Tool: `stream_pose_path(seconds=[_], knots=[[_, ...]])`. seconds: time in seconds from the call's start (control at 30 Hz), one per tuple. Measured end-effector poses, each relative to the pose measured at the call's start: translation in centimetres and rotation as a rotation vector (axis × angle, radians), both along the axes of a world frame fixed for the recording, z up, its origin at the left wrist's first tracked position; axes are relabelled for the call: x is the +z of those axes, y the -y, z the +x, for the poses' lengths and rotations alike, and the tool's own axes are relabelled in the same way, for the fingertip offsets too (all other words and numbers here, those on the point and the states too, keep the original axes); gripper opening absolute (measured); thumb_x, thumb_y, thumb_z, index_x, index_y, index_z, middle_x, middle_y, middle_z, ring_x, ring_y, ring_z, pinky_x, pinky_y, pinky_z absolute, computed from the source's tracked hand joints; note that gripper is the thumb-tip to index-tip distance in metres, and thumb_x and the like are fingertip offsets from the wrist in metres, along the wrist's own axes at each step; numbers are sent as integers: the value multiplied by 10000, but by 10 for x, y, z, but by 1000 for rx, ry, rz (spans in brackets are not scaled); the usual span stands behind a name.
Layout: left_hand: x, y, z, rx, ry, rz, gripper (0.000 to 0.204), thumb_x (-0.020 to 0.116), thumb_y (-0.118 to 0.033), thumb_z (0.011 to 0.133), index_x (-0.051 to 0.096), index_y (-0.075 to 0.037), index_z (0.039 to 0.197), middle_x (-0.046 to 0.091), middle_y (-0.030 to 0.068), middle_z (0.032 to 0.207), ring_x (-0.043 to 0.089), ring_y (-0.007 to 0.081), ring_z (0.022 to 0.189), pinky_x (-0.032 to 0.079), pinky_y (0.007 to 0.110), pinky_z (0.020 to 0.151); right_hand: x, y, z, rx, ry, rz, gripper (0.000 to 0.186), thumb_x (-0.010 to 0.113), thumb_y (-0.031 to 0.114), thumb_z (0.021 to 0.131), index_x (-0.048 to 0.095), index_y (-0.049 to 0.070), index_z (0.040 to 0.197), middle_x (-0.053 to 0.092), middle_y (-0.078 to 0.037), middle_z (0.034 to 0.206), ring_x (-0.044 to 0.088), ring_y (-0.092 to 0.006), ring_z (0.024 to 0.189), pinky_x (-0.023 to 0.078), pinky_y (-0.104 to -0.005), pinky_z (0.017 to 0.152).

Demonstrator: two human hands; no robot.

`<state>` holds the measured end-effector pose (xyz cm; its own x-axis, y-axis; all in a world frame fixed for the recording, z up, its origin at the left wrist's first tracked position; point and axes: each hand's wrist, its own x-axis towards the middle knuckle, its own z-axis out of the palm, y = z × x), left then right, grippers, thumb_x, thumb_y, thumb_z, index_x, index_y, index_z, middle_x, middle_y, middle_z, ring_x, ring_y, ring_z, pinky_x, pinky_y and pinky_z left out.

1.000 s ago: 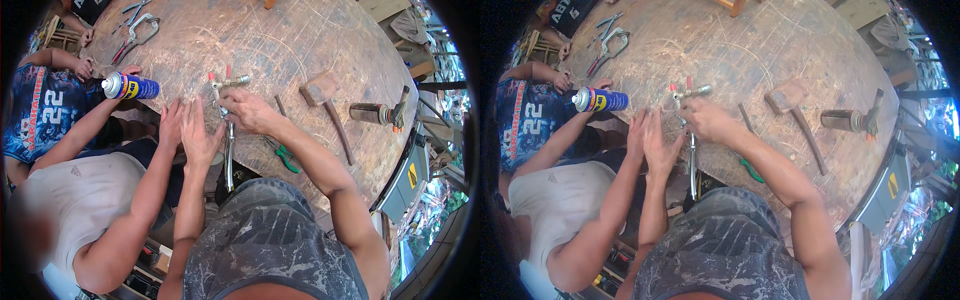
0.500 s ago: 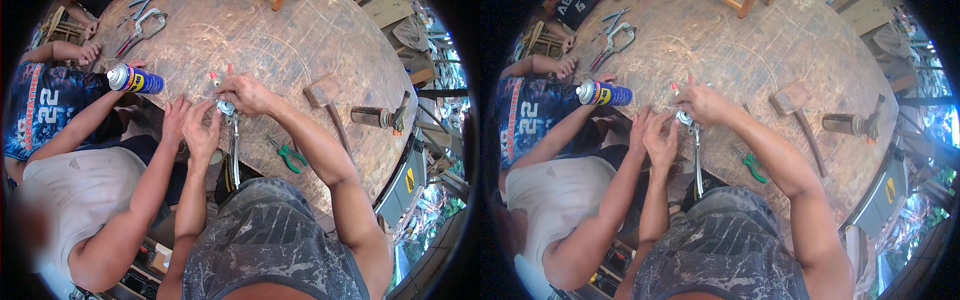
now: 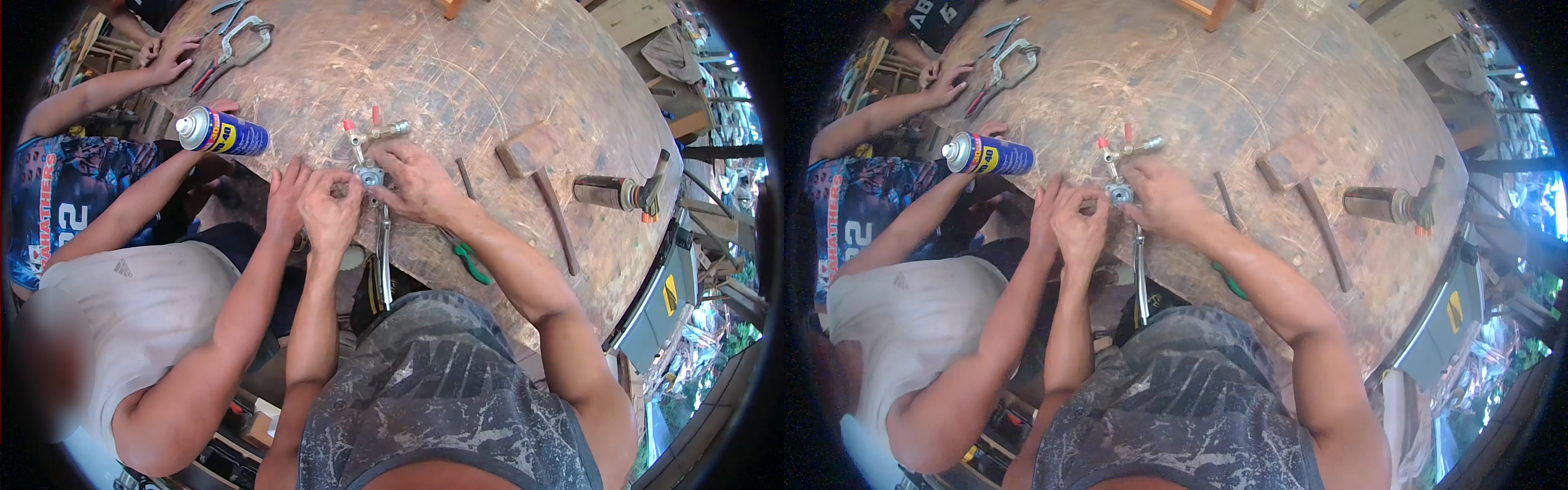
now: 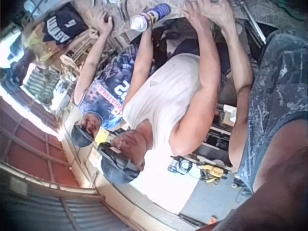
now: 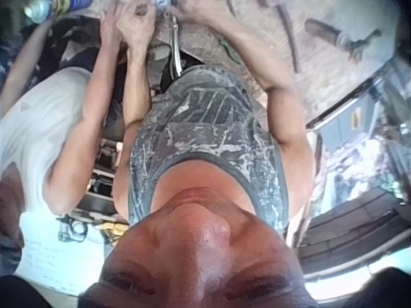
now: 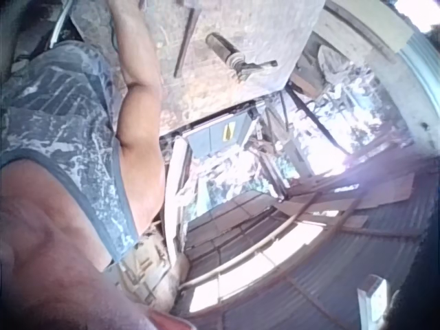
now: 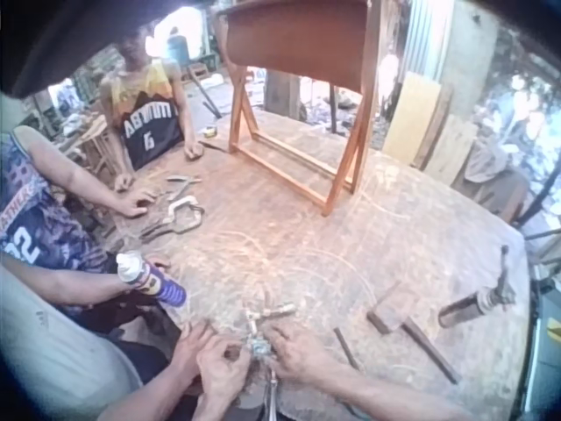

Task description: Repairing or assembling a metal mechanical valve component using various hand tools on a workbench.

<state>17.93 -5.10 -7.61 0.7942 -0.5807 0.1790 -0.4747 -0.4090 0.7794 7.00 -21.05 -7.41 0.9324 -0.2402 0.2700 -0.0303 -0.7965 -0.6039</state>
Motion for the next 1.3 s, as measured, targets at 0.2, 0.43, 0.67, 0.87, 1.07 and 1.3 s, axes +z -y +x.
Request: stream_pose_path(seconds=[0.2,0.43,0.67,0.87,1.07,1.3], knots=[[8,4,0,83,-180,109,163,786,-142,861,762,16,828,749,153,899,728,260,824,555,381,737,16,-19,-6,-205,-172,140,620,824,314,807,631,26,1321,651,-206,1162,655,-398,1096,546,-459,954],[12,2,0,97,-252,6,254,757,-119,908,737,17,1122,753,194,1014,743,223,921,595,364,761,15,-7,9,-47,-107,24,674,792,237,762,609,-53,1341,665,-227,1233,632,-397,1143,514,-459,1015],[18,-6,4,-184,-144,33,479,743,-50,864,662,-4,1334,691,210,1283,697,290,1119,608,388,874,17,4,12,164,-143,87,753,713,53,744,511,-74,1458,665,-237,1256,600,-409,1155,490,-458,1058],[13,-6,4,-272,70,29,573,770,-18,791,645,-3,1350,698,216,1262,679,381,1135,553,432,981,8,9,8,124,-220,177,845,701,1,721,432,-77,1519,668,-221,1273,572,-415,1205,470,-480,1075],[7,-8,3,-249,69,18,598,790,-12,771,638,13,1348,686,243,1266,663,399,1170,529,459,1012,-1,8,10,143,-183,79,1078,677,-26,727,107,-41,1641,632,-166,1435,555,-431,1238,456,-517,1090],[3,-10,8,-257,139,77,636,834,-28,765,641,-10,1372,694,226,1288,673,369,1197,535,428,1029,-2,11,8,148,-56,110,1094,684,-29,741,72,-33,1648,639,-166,1425,547,-434,1256,460,-510,1098]])
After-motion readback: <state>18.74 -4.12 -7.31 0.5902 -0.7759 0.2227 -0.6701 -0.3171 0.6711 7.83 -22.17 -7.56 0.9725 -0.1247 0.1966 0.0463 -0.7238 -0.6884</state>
